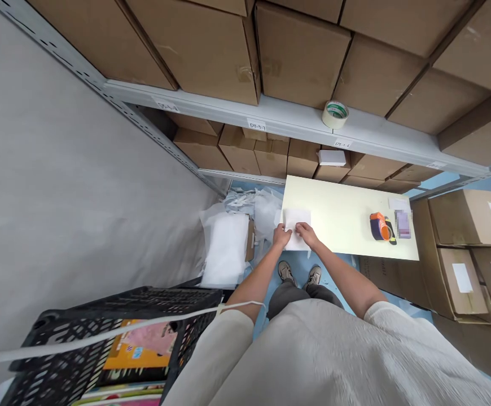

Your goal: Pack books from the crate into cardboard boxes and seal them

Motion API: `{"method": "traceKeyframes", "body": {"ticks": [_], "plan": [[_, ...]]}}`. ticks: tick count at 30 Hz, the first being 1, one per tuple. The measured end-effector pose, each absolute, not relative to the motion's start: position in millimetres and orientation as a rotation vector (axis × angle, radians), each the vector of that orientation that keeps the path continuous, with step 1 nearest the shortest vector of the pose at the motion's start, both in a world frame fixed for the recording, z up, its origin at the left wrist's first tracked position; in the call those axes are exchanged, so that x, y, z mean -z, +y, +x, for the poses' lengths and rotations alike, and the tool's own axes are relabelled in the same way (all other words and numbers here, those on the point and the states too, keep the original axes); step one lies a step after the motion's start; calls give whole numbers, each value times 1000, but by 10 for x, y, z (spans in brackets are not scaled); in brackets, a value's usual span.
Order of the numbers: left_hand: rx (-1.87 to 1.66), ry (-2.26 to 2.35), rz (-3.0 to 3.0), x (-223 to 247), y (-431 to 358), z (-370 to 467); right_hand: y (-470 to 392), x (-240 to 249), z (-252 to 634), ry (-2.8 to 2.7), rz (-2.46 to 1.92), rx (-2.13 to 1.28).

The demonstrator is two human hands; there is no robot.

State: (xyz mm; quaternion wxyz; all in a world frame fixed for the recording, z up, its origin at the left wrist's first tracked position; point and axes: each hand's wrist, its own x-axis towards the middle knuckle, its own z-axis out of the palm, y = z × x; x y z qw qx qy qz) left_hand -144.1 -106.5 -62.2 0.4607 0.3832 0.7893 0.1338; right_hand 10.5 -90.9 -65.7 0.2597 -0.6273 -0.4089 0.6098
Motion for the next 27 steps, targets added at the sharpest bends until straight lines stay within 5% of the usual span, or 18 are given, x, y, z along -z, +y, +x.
{"method": "traceKeyframes", "body": {"ticks": [8,15,27], "plan": [[-282,2111,1109,535,-1154,-1451,-919,717,147,-1167,-1723,-1607],[-328,2025,1037,526,-1074,-1589,-874,702,488,-1372,-2015,-1198],[-383,1822,1225,616,-1141,-1528,-881,722,424,-1303,-2138,-1255]]}}
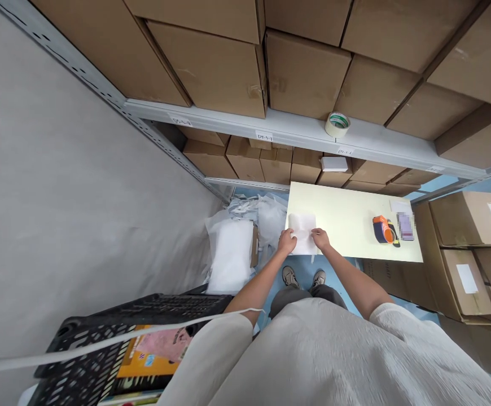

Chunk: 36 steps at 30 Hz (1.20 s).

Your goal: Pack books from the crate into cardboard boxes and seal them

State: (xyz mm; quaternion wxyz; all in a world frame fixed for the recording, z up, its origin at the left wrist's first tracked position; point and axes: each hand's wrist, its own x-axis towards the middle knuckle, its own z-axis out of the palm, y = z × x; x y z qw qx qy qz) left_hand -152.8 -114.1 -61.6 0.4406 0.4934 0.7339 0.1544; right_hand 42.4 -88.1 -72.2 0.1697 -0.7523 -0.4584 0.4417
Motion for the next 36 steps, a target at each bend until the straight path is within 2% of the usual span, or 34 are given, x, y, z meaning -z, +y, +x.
{"method": "traceKeyframes", "body": {"ticks": [10,23,31,36], "plan": [[-486,1744,1207,609,-1026,-1352,-873,784,541,-1278,-2189,-1157],[-474,1451,1222,585,-561,-339,-544,716,1718,-1125,-2231,-987],[-392,1740,1625,310,-503,110,-395,704,2140,-1303,-2146,-1125],[-200,1522,1867,113,-554,358,-405,618,2212,-1470,-1992,-1089]]}}
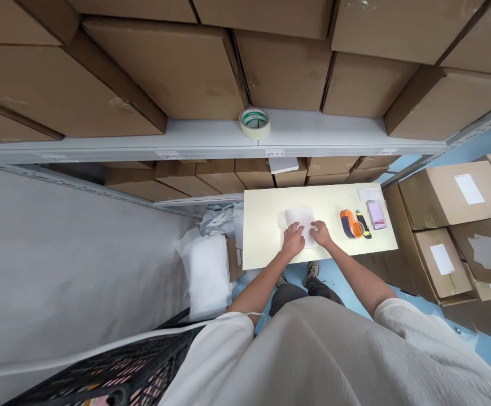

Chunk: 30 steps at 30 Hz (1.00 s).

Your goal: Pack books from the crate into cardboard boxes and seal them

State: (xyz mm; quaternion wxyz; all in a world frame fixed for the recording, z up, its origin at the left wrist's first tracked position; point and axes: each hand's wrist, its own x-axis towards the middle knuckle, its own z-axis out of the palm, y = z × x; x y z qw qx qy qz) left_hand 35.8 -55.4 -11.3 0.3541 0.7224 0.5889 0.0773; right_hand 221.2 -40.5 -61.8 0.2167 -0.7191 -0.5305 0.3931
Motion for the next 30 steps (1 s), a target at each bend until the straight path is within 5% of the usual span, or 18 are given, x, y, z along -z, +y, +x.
{"method": "traceKeyframes", "body": {"ticks": [7,16,30], "plan": [[-111,1466,1913,44,-473,773,-527,293,2959,-1496,-1830,-933],[-22,1382,1999,38,-458,1309,-890,233,4423,-1362,-2289,-634],[-32,1211,2084,146,-545,2038,-930,506,4629,-1763,-2449,-683]]}}
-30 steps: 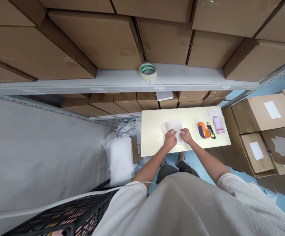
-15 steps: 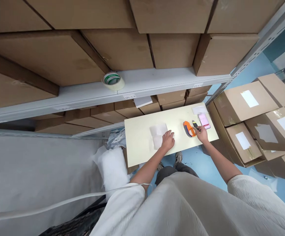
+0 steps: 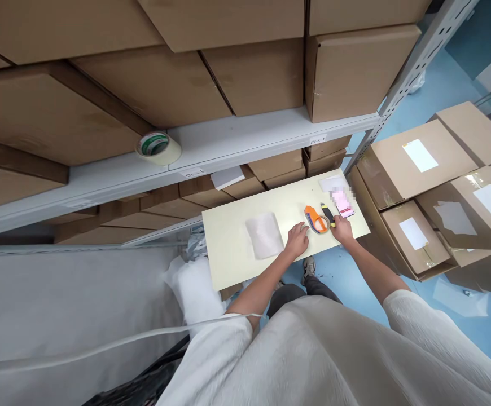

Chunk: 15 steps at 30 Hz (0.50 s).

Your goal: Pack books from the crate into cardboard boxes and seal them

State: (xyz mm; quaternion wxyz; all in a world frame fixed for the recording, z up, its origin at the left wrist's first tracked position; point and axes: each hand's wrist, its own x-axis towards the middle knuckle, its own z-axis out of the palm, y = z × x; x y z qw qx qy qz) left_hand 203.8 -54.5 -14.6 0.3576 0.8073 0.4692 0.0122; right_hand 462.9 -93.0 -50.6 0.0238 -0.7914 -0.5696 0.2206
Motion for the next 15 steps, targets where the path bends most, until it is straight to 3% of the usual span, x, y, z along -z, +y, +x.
{"method": "traceKeyframes", "body": {"ticks": [7,15], "plan": [[45,1246,2086,38,-533,2000,-955,346,4727,-1499,-2379,-652],[-36,1327,2092,-6,-508,1698,-726,-250,4375,-1321,-1985,-711]]}}
